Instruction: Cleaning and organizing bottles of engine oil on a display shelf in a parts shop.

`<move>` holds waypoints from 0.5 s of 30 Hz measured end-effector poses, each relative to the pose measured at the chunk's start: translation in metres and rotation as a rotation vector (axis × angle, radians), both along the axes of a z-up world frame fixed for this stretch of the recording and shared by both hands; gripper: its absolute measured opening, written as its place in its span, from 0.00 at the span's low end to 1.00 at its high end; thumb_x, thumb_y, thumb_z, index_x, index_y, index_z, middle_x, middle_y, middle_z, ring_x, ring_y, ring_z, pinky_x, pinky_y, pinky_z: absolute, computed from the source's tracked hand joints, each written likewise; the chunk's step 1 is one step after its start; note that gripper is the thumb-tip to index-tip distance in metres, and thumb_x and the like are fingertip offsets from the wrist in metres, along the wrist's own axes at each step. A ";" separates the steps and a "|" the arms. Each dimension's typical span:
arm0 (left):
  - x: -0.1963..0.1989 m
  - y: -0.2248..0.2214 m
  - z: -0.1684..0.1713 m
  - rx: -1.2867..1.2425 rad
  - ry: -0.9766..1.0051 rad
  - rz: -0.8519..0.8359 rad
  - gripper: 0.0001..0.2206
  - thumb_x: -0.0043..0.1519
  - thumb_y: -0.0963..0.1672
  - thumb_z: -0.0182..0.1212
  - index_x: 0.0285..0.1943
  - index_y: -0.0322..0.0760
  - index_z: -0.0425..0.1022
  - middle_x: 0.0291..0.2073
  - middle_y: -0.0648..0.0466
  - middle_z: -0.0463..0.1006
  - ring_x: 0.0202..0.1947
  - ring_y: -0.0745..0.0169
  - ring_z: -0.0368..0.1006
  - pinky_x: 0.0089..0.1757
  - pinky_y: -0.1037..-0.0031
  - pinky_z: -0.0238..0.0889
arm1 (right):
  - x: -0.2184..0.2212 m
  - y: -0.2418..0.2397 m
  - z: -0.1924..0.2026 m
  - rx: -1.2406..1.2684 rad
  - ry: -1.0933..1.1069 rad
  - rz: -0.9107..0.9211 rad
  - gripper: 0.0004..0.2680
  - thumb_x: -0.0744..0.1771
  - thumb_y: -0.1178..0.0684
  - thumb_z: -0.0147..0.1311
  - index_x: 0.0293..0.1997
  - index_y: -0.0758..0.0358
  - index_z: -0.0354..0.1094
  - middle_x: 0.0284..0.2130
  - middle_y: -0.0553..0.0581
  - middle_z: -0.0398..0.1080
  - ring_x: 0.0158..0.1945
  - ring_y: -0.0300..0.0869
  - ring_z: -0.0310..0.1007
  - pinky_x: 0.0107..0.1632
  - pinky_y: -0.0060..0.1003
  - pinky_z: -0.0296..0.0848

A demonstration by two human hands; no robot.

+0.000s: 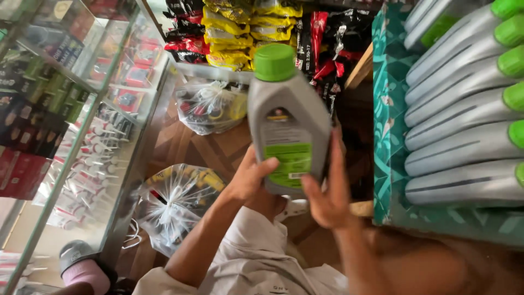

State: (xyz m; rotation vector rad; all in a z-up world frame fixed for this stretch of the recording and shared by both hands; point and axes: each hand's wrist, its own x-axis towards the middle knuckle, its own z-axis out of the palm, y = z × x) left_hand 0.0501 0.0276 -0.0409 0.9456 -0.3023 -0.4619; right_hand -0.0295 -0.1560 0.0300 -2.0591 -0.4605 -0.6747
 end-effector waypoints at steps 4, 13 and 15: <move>0.002 0.013 -0.020 0.149 -0.034 -0.011 0.29 0.59 0.48 0.66 0.68 0.30 0.67 0.58 0.47 0.75 0.58 0.59 0.71 0.58 0.66 0.64 | -0.012 0.025 -0.023 0.586 0.228 0.156 0.33 0.70 0.52 0.52 0.80 0.71 0.29 0.75 0.65 0.45 0.77 0.51 0.47 0.76 0.44 0.47; -0.013 0.009 -0.015 0.394 0.014 -0.238 0.30 0.56 0.49 0.67 0.64 0.27 0.68 0.51 0.48 0.80 0.51 0.62 0.75 0.53 0.70 0.69 | 0.031 0.015 0.014 0.280 0.142 -0.099 0.27 0.70 0.52 0.54 0.77 0.69 0.42 0.67 0.65 0.58 0.69 0.49 0.61 0.71 0.43 0.60; -0.008 0.005 -0.018 0.437 0.010 -0.224 0.30 0.55 0.49 0.67 0.64 0.28 0.68 0.50 0.49 0.80 0.50 0.63 0.75 0.52 0.70 0.69 | 0.038 0.024 0.024 0.143 0.117 -0.212 0.26 0.70 0.52 0.54 0.76 0.69 0.46 0.65 0.66 0.61 0.67 0.50 0.64 0.70 0.44 0.63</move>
